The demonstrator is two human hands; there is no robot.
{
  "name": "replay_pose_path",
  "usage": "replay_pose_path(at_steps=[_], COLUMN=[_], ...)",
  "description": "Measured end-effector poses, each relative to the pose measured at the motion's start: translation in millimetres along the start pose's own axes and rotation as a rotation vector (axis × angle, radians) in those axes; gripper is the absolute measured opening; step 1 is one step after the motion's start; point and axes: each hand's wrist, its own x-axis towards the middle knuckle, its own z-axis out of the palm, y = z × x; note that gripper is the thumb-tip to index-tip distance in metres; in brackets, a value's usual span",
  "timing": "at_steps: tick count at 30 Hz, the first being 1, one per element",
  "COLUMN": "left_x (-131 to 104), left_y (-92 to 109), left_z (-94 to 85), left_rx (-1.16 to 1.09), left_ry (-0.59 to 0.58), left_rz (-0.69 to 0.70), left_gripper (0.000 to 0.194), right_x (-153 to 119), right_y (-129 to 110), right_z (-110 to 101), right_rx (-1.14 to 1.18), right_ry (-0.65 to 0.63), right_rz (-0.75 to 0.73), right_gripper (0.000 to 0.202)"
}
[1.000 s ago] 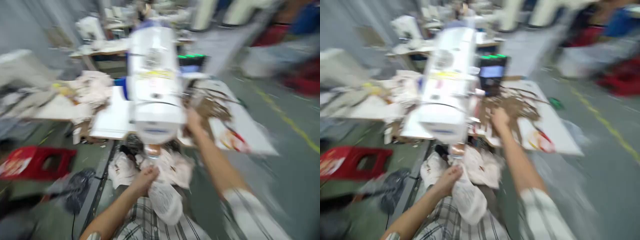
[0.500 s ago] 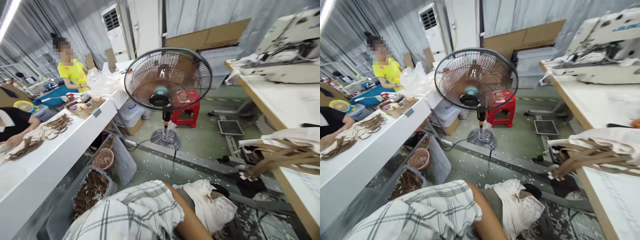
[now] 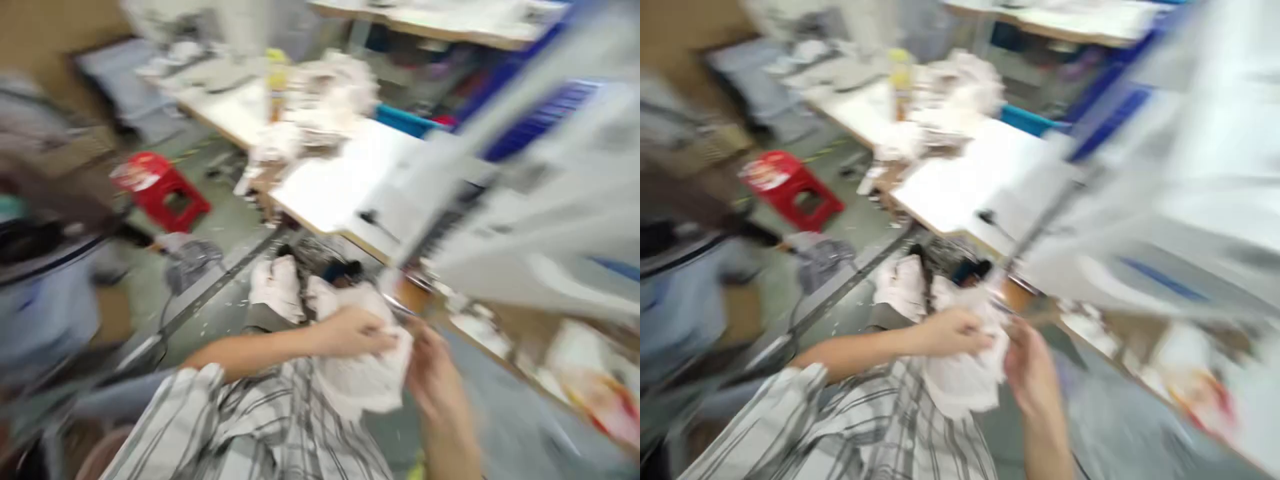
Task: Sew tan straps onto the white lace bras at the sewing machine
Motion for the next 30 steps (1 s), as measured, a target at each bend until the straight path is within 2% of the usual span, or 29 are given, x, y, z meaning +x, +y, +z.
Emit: replay_pose_path(at_steps=[1,3,4,6,8,10,13,15,18,20,24,28,30], left_x=[15.4,42.7,53.3,65.6,68.0,67.4,69.7,72.2,72.7,70.5,65.1,65.6,69.6], left_y=[-0.1,-2.3,-2.7,-0.3,5.7,12.2,17.7,18.8,19.5,18.7,4.7,-15.3,-14.7], left_z=[3.7,6.9,8.6,13.6,19.3,23.0,24.2,23.4,21.8,21.4,26.2,28.8,23.1], left_rx=[0.031,0.108,0.140,0.200,0.262,0.319,0.389,0.422,0.465,0.479,0.373,0.361,0.448], left_ry=[-0.047,-0.021,-0.053,-0.043,-0.002,0.039,0.063,0.063,0.048,0.040,0.101,0.249,0.220], left_rz=[0.002,0.012,0.007,-0.005,0.003,0.032,0.069,0.083,0.131,0.218,0.380,0.345,0.383], left_gripper=[0.034,0.034,0.034,0.036,0.037,0.037,0.037,0.037,0.038,0.033,0.021,0.020,0.027], right_x=[-21.3,-48.8,-55.7,-63.3,-69.9,-77.6,-86.2,-87.3,-83.4,-79.3,-70.4,-59.9,-53.6], right_y=[16.9,41.7,50.6,62.5,66.4,63.7,52.0,42.3,30.4,26.1,25.3,28.1,30.6], right_z=[-20.4,-48.3,-60.0,-82.2,-99.8,-109.4,-111.1,-109.2,-107.8,-107.4,-104.7,-110.6,-121.2], right_rx=[0.103,0.455,0.665,1.008,1.130,1.123,0.915,0.736,0.463,0.364,0.595,0.765,0.765], right_ry=[0.170,0.458,0.575,0.769,0.889,0.850,0.584,0.481,0.493,0.537,0.598,0.607,0.615], right_rz=[0.091,0.202,0.210,0.158,0.107,0.079,0.018,-0.043,-0.081,-0.084,-0.132,-0.087,-0.030], right_gripper=[0.036,0.035,0.036,0.036,0.031,0.027,0.022,0.020,0.019,0.019,0.016,0.016,0.020])
